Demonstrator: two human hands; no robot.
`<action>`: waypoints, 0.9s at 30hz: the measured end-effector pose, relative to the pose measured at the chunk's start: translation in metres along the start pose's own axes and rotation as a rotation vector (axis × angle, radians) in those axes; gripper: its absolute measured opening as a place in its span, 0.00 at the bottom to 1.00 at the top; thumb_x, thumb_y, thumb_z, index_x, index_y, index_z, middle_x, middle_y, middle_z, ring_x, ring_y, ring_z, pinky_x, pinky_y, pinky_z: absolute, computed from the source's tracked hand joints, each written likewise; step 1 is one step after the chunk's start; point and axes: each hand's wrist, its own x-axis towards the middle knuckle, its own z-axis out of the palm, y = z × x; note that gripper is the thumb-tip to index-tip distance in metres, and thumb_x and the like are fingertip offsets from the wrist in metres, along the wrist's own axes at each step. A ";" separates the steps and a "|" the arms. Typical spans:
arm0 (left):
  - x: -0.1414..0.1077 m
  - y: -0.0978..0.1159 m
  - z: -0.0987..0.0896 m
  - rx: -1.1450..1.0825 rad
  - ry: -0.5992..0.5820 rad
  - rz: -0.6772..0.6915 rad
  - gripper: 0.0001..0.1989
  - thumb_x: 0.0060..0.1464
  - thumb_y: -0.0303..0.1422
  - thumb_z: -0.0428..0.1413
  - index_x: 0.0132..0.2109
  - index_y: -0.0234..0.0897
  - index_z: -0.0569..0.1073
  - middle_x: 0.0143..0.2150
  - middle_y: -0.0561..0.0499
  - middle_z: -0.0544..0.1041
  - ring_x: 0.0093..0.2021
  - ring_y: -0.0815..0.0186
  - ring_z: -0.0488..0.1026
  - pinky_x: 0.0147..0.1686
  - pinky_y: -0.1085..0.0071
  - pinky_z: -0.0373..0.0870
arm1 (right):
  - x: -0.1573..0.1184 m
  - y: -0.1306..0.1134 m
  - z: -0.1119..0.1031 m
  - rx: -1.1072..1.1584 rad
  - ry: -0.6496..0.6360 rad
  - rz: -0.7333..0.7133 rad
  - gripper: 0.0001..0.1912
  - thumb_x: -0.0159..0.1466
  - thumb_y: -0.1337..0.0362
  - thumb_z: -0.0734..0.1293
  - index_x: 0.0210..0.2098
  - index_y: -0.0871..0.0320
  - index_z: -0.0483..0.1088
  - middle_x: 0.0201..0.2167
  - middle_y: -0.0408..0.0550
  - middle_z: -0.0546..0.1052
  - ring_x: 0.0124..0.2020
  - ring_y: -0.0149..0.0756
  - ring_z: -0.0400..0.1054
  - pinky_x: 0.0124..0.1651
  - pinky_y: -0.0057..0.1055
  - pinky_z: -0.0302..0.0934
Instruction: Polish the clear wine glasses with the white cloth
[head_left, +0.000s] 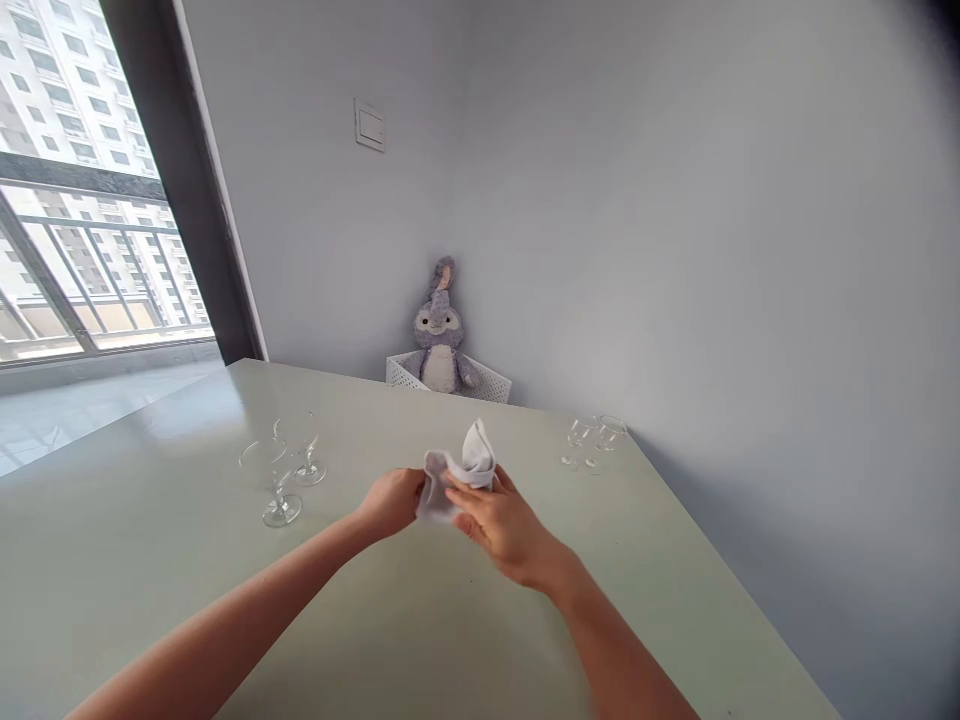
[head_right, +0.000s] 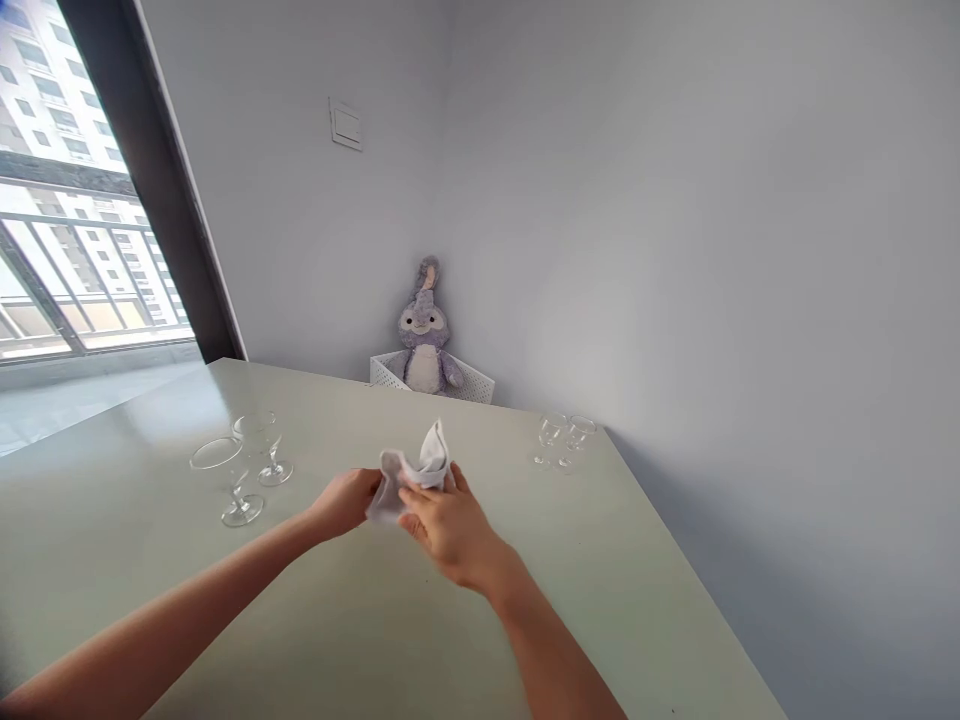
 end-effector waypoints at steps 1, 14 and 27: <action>-0.003 0.002 0.001 0.078 0.040 0.089 0.07 0.44 0.30 0.50 0.21 0.37 0.66 0.19 0.53 0.66 0.20 0.70 0.61 0.22 0.74 0.50 | 0.002 -0.004 0.006 -0.024 0.004 -0.019 0.19 0.63 0.63 0.57 0.54 0.46 0.62 0.55 0.42 0.65 0.55 0.45 0.55 0.58 0.49 0.44; -0.012 0.012 0.015 0.123 0.251 0.274 0.21 0.56 0.39 0.46 0.57 0.46 0.61 0.26 0.52 0.72 0.27 0.67 0.67 0.29 0.73 0.58 | 0.013 0.046 0.034 1.234 0.395 0.622 0.15 0.58 0.54 0.61 0.35 0.57 0.71 0.30 0.44 0.74 0.32 0.35 0.67 0.32 0.31 0.61; 0.005 0.037 0.056 -0.656 0.338 0.023 0.19 0.58 0.40 0.42 0.53 0.43 0.65 0.58 0.47 0.59 0.57 0.59 0.56 0.53 0.59 0.56 | 0.010 0.009 0.082 1.257 0.483 0.589 0.18 0.57 0.51 0.61 0.41 0.55 0.66 0.36 0.46 0.71 0.36 0.35 0.65 0.34 0.30 0.60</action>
